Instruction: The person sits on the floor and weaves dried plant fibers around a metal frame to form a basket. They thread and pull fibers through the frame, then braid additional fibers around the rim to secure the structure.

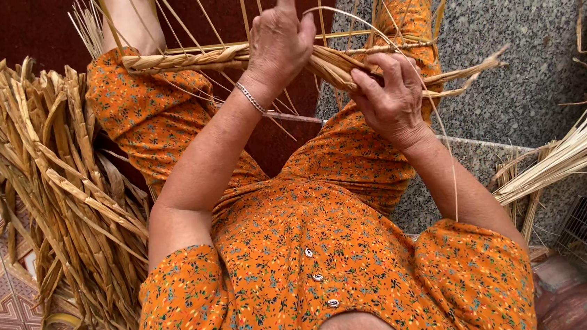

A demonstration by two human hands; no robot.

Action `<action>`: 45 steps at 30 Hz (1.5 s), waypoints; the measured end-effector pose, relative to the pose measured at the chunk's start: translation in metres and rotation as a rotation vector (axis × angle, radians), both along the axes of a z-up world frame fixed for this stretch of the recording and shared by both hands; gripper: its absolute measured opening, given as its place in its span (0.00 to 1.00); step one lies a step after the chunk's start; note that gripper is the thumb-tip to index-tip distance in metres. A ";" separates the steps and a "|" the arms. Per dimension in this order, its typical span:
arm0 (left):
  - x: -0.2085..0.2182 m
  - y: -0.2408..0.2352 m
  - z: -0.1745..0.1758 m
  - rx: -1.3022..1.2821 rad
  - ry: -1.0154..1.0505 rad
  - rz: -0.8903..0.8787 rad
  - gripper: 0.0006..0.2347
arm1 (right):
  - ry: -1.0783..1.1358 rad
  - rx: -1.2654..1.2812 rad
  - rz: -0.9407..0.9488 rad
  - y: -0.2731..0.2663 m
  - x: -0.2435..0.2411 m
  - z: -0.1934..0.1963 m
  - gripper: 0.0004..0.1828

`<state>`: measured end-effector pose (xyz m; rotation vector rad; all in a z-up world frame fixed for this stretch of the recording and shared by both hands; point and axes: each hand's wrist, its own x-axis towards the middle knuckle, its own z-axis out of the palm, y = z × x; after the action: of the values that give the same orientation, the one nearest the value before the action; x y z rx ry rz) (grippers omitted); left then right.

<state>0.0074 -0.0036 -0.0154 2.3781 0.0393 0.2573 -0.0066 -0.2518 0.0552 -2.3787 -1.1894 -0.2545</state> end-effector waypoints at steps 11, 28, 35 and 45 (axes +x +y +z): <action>0.012 0.015 0.019 -0.235 0.247 -0.009 0.13 | 0.667 0.054 0.044 -0.035 0.005 -0.025 0.17; 0.009 -0.010 -0.045 0.585 -0.375 0.115 0.03 | 0.685 -0.004 -0.166 -0.041 -0.018 0.008 0.34; 0.014 -0.003 -0.009 -0.058 0.258 -0.168 0.05 | 0.585 -0.032 -0.076 -0.010 0.011 0.024 0.17; -0.018 0.019 0.044 -0.271 0.200 -0.538 0.23 | -0.454 -0.189 -0.060 0.030 0.041 0.039 0.09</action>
<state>-0.0102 0.0152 0.0284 2.0446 -0.4384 -0.2294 0.0346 -0.2218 0.0947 -2.6070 -1.3908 -0.7660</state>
